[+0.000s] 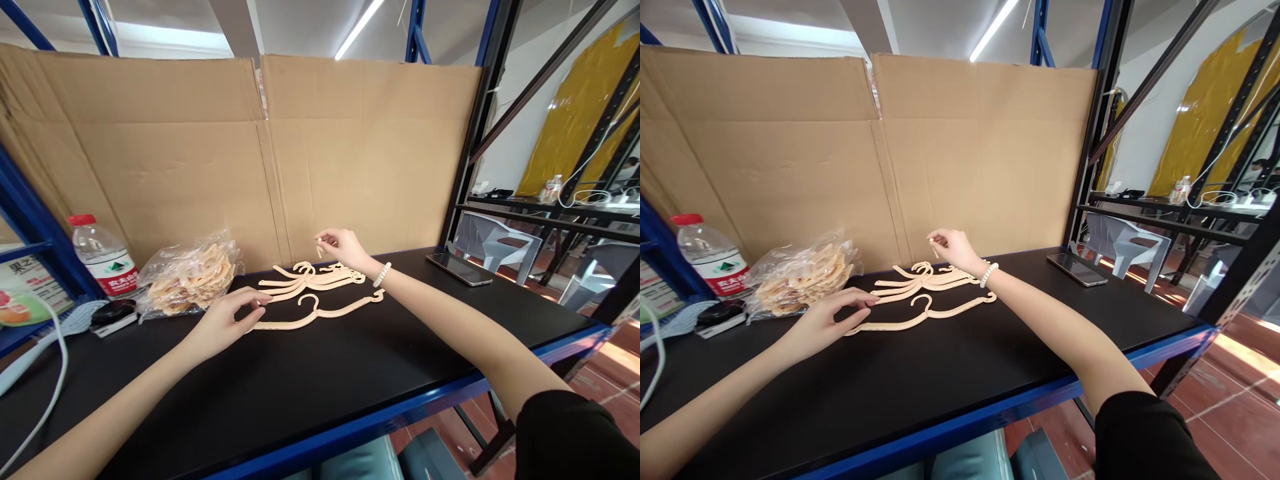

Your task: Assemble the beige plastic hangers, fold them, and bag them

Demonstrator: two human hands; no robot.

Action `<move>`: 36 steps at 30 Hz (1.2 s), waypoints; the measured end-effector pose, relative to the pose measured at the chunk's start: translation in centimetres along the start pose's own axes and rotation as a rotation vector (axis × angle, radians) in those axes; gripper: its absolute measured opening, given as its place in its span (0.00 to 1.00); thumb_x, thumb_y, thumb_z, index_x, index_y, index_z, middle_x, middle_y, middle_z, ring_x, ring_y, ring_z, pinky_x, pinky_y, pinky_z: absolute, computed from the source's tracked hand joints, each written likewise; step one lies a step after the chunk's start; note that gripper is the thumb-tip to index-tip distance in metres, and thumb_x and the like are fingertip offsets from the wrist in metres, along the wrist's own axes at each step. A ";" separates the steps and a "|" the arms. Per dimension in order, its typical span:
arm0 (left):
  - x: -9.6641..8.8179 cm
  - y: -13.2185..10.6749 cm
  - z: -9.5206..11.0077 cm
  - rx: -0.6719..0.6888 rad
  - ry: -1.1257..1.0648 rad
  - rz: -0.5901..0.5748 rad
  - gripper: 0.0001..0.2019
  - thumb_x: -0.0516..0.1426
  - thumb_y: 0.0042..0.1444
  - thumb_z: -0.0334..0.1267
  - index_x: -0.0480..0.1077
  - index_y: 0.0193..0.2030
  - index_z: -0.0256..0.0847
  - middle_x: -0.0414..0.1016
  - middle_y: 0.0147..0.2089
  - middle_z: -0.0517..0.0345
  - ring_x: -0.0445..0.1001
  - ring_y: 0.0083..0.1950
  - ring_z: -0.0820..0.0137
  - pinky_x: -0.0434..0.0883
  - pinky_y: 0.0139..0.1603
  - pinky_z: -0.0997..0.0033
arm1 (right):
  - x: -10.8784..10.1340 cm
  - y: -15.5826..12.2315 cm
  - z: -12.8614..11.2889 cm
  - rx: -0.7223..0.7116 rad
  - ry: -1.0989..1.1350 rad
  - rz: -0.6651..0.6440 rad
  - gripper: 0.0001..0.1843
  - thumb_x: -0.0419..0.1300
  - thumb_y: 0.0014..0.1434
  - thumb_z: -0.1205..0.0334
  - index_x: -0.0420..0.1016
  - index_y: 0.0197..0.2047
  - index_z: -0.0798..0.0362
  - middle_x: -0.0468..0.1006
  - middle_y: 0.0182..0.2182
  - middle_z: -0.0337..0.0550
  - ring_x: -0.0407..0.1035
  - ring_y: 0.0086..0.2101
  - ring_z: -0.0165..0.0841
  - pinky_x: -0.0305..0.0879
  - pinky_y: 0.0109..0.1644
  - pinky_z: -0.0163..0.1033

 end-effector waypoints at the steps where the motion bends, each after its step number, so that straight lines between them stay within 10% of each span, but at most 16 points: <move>1: -0.1 0.0 -0.2 -0.006 -0.002 0.017 0.14 0.54 0.60 0.48 0.75 0.41 0.42 0.78 0.42 0.53 0.76 0.42 0.63 0.72 0.44 0.67 | 0.2 -0.1 -0.5 0.000 0.059 -0.004 0.07 0.58 0.58 0.66 0.77 0.40 0.55 0.80 0.32 0.42 0.75 0.34 0.30 0.71 0.41 0.37; 20: -2.3 0.6 -4.4 -0.256 -0.006 0.166 0.21 0.57 0.53 0.58 0.75 0.42 0.43 0.79 0.43 0.50 0.78 0.42 0.58 0.74 0.45 0.61 | 1.8 -1.8 -2.8 0.339 0.726 -0.141 0.12 0.68 0.50 0.59 0.76 0.37 0.54 0.78 0.30 0.41 0.74 0.33 0.30 0.74 0.35 0.35; 31: -2.1 0.1 -3.2 -0.431 -0.766 0.412 0.22 0.66 0.47 0.45 0.72 0.47 0.39 0.77 0.40 0.54 0.75 0.35 0.69 0.74 0.41 0.66 | 6.8 -1.3 -4.2 0.519 0.818 -0.264 0.15 0.71 0.46 0.60 0.77 0.38 0.54 0.81 0.35 0.44 0.77 0.39 0.33 0.74 0.41 0.36; 36: -0.2 0.9 -3.2 -0.530 -1.089 0.289 0.18 0.67 0.48 0.42 0.75 0.44 0.36 0.77 0.41 0.51 0.75 0.35 0.72 0.74 0.44 0.67 | 8.3 -2.0 -5.5 0.551 0.795 -0.184 0.17 0.72 0.44 0.59 0.78 0.38 0.53 0.81 0.37 0.45 0.76 0.39 0.34 0.74 0.43 0.38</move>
Point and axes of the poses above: each hand's wrist, its own y-axis towards the middle knuckle, its own x-axis out of the palm, z = x × y, the point moved 3 cm from there along y, towards the middle knuckle
